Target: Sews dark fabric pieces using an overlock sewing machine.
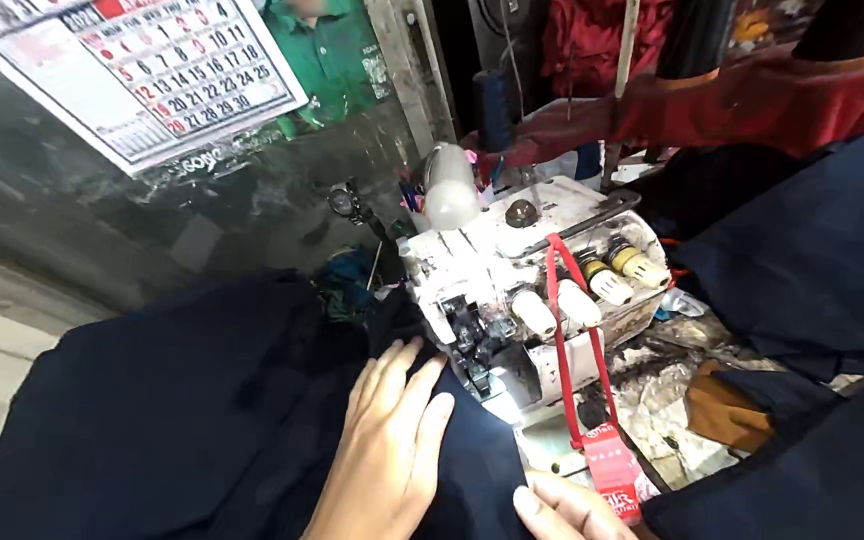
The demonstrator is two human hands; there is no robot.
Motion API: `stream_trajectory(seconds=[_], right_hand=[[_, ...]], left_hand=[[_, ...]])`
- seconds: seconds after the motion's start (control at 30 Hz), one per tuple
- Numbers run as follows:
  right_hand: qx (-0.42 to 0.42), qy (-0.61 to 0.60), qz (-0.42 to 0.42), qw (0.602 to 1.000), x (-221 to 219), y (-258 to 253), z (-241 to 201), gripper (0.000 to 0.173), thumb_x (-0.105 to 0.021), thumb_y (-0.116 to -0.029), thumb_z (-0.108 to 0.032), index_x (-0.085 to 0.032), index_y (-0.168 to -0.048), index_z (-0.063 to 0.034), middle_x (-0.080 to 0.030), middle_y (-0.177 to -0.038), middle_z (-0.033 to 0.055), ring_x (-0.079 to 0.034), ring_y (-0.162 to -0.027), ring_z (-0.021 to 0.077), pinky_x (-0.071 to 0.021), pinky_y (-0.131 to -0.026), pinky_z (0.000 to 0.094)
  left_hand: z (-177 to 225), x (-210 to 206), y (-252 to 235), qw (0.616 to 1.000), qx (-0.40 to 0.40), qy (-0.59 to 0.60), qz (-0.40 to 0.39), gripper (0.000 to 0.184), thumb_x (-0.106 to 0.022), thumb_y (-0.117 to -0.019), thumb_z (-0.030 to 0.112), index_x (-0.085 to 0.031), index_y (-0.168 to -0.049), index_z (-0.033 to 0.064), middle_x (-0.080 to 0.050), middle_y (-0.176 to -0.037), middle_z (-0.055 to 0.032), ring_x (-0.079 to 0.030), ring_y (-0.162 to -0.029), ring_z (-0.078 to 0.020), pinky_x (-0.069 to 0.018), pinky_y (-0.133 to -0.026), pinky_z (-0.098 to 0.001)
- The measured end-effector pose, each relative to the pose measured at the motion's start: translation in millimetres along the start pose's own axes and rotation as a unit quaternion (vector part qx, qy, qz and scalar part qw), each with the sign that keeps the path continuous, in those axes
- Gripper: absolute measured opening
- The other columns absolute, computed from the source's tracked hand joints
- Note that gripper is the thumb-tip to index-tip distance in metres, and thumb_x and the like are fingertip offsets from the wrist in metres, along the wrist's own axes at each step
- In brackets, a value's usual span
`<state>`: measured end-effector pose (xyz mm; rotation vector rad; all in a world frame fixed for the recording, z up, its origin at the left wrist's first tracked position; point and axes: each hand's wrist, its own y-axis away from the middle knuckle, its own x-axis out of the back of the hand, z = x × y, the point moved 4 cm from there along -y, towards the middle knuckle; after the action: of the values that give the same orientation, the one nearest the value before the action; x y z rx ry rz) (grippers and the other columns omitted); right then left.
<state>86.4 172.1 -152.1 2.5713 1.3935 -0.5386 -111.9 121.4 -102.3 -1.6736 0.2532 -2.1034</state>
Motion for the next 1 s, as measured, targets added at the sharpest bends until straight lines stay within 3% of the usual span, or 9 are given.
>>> stream_trajectory(seconds=[0.17, 0.3, 0.37, 0.43, 0.47, 0.6, 0.77, 0.9, 1.0], right_hand=[[-0.001, 0.038, 0.049, 0.998, 5, 7, 4, 0.022, -0.062, -0.1005, -0.003, -0.06, -0.121, 0.0045, -0.075, -0.104, 0.0145, -0.075, -0.091, 0.0252, -0.0642, -0.081, 0.0429], [0.038, 0.161, 0.055, 0.985, 13, 29, 8, 0.026, -0.067, -0.0961, -0.002, -0.061, -0.121, 0.0043, -0.074, -0.105, 0.0117, -0.074, -0.09, 0.0221, -0.0651, -0.078, 0.0392], [0.04, 0.192, 0.076, 0.978, 19, 33, 8, 0.027, -0.069, -0.0955, -0.003, -0.061, -0.121, 0.0022, -0.075, -0.103, 0.01, -0.075, -0.085, 0.0215, -0.0657, -0.074, 0.0379], [0.038, 0.2, 0.084, 0.976, 24, 32, 6, 0.029, -0.068, -0.0959, -0.004, -0.061, -0.123, 0.0007, -0.075, -0.102, 0.0084, -0.075, -0.082, 0.0206, -0.0654, -0.07, 0.0362], [0.04, 0.205, 0.085, 0.974, 26, 31, 5, 0.028, -0.069, -0.0957, -0.004, -0.062, -0.123, 0.0002, -0.076, -0.101, 0.0077, -0.075, -0.081, 0.02, -0.0651, -0.069, 0.0355], [0.048, 0.27, 0.109, 0.956, 29, 24, 7, 0.027, -0.069, -0.0943, -0.007, -0.064, -0.121, -0.0059, -0.076, -0.097, 0.0017, -0.073, -0.073, 0.0157, -0.0644, -0.062, 0.0332], [0.072, 0.343, 0.133, 0.927, 40, 26, 6, 0.026, -0.072, -0.0926, -0.014, -0.067, -0.118, -0.0103, -0.076, -0.099, -0.0023, -0.071, -0.071, 0.0114, -0.0621, -0.061, 0.0302], [0.16, 0.287, 0.18, 0.927, 22, 33, -6, 0.027, -0.064, -0.0981, -0.012, -0.062, -0.123, -0.0024, -0.072, -0.113, 0.0053, -0.07, -0.074, 0.0141, -0.0608, -0.058, 0.0303], [0.151, 0.161, 0.071, 0.973, -15, 30, -6, 0.036, -0.046, -0.1096, -0.026, -0.052, -0.136, -0.0026, -0.07, -0.118, 0.0076, -0.068, -0.066, 0.0151, -0.0593, -0.05, 0.0339]], left_hand=[[8, 1, -29, 0.995, 0.015, -0.087, -0.039, 0.055, -0.03, -0.1088, 0.046, -0.061, -0.141, 0.0148, -0.049, -0.156, -0.0092, -0.033, -0.152, -0.029, -0.0256, -0.123, -0.0582], [7, 52, -24, 0.993, 0.023, -0.089, -0.067, 0.042, -0.048, -0.1054, 0.043, -0.068, -0.133, 0.0181, -0.05, -0.153, -0.0098, -0.045, -0.143, -0.0302, -0.0399, -0.114, -0.0572], [5, 93, -11, 0.995, 0.035, -0.055, -0.074, 0.026, -0.058, -0.1033, 0.035, -0.074, -0.114, 0.018, -0.065, -0.126, -0.0008, -0.063, -0.113, -0.0171, -0.056, -0.093, -0.0427], [-4, 107, 9, 0.992, 0.044, 0.002, -0.115, 0.02, -0.057, -0.1027, 0.036, -0.072, -0.098, 0.0226, -0.069, -0.091, 0.0091, -0.066, -0.077, -0.0048, -0.0587, -0.066, -0.0301], [-8, 100, 23, 0.985, 0.036, 0.03, -0.164, 0.022, -0.057, -0.1029, 0.035, -0.073, -0.097, 0.0212, -0.07, -0.089, 0.0075, -0.067, -0.076, -0.006, -0.0597, -0.066, -0.0319], [-18, 41, 69, 0.958, -0.032, 0.025, -0.283, 0.025, -0.061, -0.1011, 0.026, -0.069, -0.124, 0.021, -0.068, -0.12, -0.0028, -0.064, -0.113, -0.0195, -0.0547, -0.099, -0.0409], [-16, 45, 70, 0.976, -0.075, 0.003, -0.203, 0.014, -0.064, -0.0983, 0.039, -0.073, -0.098, 0.0277, -0.063, -0.097, 0.0037, -0.061, -0.098, -0.0139, -0.0542, -0.086, -0.034], [16, 71, 56, 0.977, -0.116, 0.099, -0.149, 0.016, -0.057, -0.1031, 0.036, -0.068, -0.103, 0.0243, -0.068, -0.119, 0.0104, -0.058, -0.121, -0.0106, -0.0478, -0.104, -0.0386], [37, 59, 38, 0.975, -0.133, 0.169, -0.053, 0.014, -0.06, -0.1035, 0.03, -0.069, -0.104, 0.0199, -0.072, -0.104, 0.0085, -0.064, -0.108, -0.0084, -0.0472, -0.104, -0.0398]])
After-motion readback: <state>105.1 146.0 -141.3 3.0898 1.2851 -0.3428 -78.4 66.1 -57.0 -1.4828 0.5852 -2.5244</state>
